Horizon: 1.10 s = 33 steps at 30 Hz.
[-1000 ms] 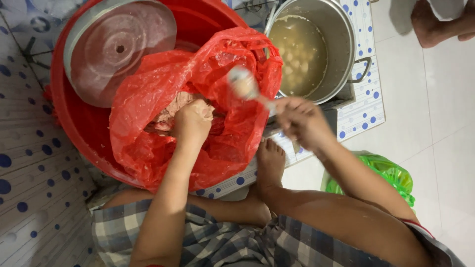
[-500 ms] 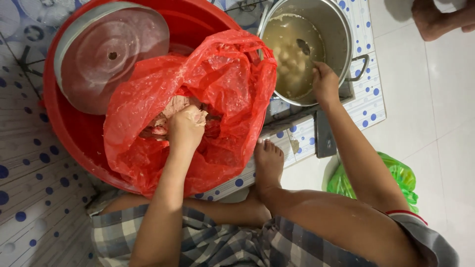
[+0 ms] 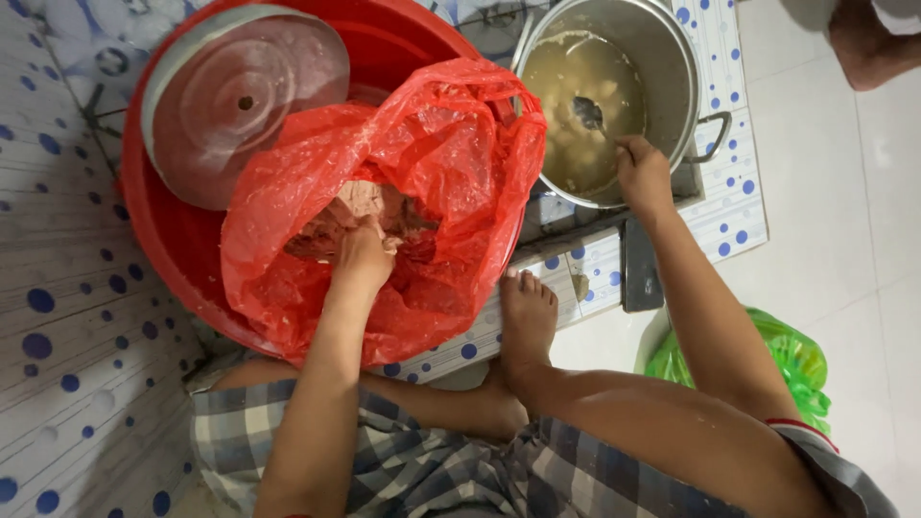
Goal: The person is preparing meatballs by squeezing meat paste through their hand to form balls and using a spoon to scoop them into a pot of water.
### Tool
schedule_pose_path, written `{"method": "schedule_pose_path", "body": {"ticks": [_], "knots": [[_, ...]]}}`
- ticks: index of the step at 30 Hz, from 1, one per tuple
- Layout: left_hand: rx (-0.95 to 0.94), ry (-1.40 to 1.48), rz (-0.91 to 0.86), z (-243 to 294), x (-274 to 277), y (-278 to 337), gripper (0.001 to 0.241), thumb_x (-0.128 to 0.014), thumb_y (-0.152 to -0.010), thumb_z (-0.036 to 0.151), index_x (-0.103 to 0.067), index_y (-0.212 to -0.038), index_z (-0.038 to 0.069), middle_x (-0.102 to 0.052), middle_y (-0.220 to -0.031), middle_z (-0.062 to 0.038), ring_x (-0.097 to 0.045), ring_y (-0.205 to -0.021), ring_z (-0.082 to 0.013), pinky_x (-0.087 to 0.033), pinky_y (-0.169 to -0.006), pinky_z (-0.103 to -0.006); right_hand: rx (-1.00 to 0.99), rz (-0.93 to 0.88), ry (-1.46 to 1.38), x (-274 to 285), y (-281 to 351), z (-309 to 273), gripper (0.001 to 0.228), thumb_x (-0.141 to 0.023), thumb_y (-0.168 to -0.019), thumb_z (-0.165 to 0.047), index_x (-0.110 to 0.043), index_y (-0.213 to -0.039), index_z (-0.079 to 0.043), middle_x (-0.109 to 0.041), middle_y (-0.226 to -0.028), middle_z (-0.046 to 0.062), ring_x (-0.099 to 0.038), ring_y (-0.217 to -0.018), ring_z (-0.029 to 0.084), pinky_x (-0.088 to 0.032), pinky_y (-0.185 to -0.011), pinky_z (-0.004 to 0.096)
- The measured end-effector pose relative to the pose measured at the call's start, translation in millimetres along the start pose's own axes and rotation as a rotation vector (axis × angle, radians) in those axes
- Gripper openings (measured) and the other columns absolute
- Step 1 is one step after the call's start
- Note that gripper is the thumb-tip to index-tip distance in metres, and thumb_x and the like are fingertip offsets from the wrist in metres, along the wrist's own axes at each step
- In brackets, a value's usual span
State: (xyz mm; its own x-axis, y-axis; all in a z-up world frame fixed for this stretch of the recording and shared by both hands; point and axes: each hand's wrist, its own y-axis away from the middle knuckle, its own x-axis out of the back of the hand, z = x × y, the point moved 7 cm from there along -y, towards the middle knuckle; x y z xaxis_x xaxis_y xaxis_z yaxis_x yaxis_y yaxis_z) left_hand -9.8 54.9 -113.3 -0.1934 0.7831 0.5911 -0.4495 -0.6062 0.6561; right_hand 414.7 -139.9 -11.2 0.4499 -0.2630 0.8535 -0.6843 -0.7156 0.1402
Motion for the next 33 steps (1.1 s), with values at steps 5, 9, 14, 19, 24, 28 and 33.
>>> {"method": "schedule_pose_path", "body": {"ticks": [5,9,14,19,24,28,33], "knots": [[0.041,-0.033,-0.072,4,-9,-8,0.053,-0.063,-0.094,0.021,-0.045,-0.141,0.002,-0.064,-0.130,-0.030,-0.058,-0.129,-0.0466,-0.050,-0.103,-0.0601,0.030,0.056,-0.094,4,12,-11,0.028,-0.049,-0.114,-0.010,-0.066,-0.134,0.002,-0.071,-0.091,0.021,-0.071,-0.090,0.036,-0.056,-0.075,0.049],[0.051,-0.091,-0.023,-10,-20,-48,0.050,-0.057,-0.095,0.023,-0.052,-0.138,-0.003,-0.063,-0.133,-0.031,-0.057,-0.130,-0.0485,-0.047,-0.107,-0.0602,0.099,0.119,-0.174,7,18,-24,0.026,-0.051,-0.113,-0.005,-0.066,-0.132,0.004,-0.070,-0.094,0.030,-0.071,-0.092,0.042,-0.056,-0.076,0.054],[0.048,-0.204,0.008,-31,-40,-99,0.069,-0.069,-0.094,0.023,-0.040,-0.157,0.018,-0.044,-0.153,-0.032,-0.039,-0.144,-0.0497,-0.040,-0.109,-0.0647,0.124,0.111,-0.306,10,20,-15,0.026,-0.049,-0.115,-0.005,-0.065,-0.134,0.000,-0.069,-0.089,0.022,-0.065,-0.085,0.029,-0.054,-0.074,0.047],[-0.560,-0.559,0.749,-16,-10,-89,0.016,-0.066,-0.090,0.018,-0.077,-0.089,0.006,-0.072,-0.077,-0.022,-0.073,-0.078,-0.0358,-0.058,-0.057,-0.0453,0.145,0.090,-0.377,18,26,-10,0.025,-0.047,-0.117,-0.006,-0.066,-0.132,-0.001,-0.067,-0.085,0.014,-0.063,-0.082,0.021,-0.055,-0.072,0.039],[-0.249,-0.519,0.053,-118,-54,-187,0.056,-0.052,-0.101,0.018,-0.045,-0.156,0.013,-0.049,-0.154,-0.024,-0.044,-0.145,-0.0404,-0.048,-0.107,-0.0606,0.071,0.136,-0.571,25,26,9,0.024,-0.047,-0.116,-0.006,-0.063,-0.133,0.000,-0.063,-0.079,0.007,-0.054,-0.057,0.012,-0.047,-0.052,0.027],[-0.298,-0.650,0.163,-103,-36,-170,0.054,-0.045,-0.103,0.009,-0.045,-0.157,0.009,-0.051,-0.150,-0.026,-0.044,-0.145,-0.0414,-0.042,-0.115,-0.0572,0.046,0.165,-0.607,43,30,10,0.025,-0.045,-0.115,-0.003,-0.061,-0.133,0.003,-0.059,-0.077,0.006,-0.051,-0.053,0.010,-0.044,-0.049,0.024],[-0.307,-0.496,0.082,-85,-9,-134,0.065,-0.055,-0.096,0.016,-0.040,-0.158,0.005,-0.056,-0.146,-0.026,-0.043,-0.142,-0.0456,-0.031,-0.119,-0.0627,0.012,0.202,-0.671,52,36,31,0.023,-0.047,-0.115,-0.002,-0.062,-0.133,0.001,-0.058,-0.076,0.006,-0.052,-0.051,0.010,-0.043,-0.046,0.023]]}}
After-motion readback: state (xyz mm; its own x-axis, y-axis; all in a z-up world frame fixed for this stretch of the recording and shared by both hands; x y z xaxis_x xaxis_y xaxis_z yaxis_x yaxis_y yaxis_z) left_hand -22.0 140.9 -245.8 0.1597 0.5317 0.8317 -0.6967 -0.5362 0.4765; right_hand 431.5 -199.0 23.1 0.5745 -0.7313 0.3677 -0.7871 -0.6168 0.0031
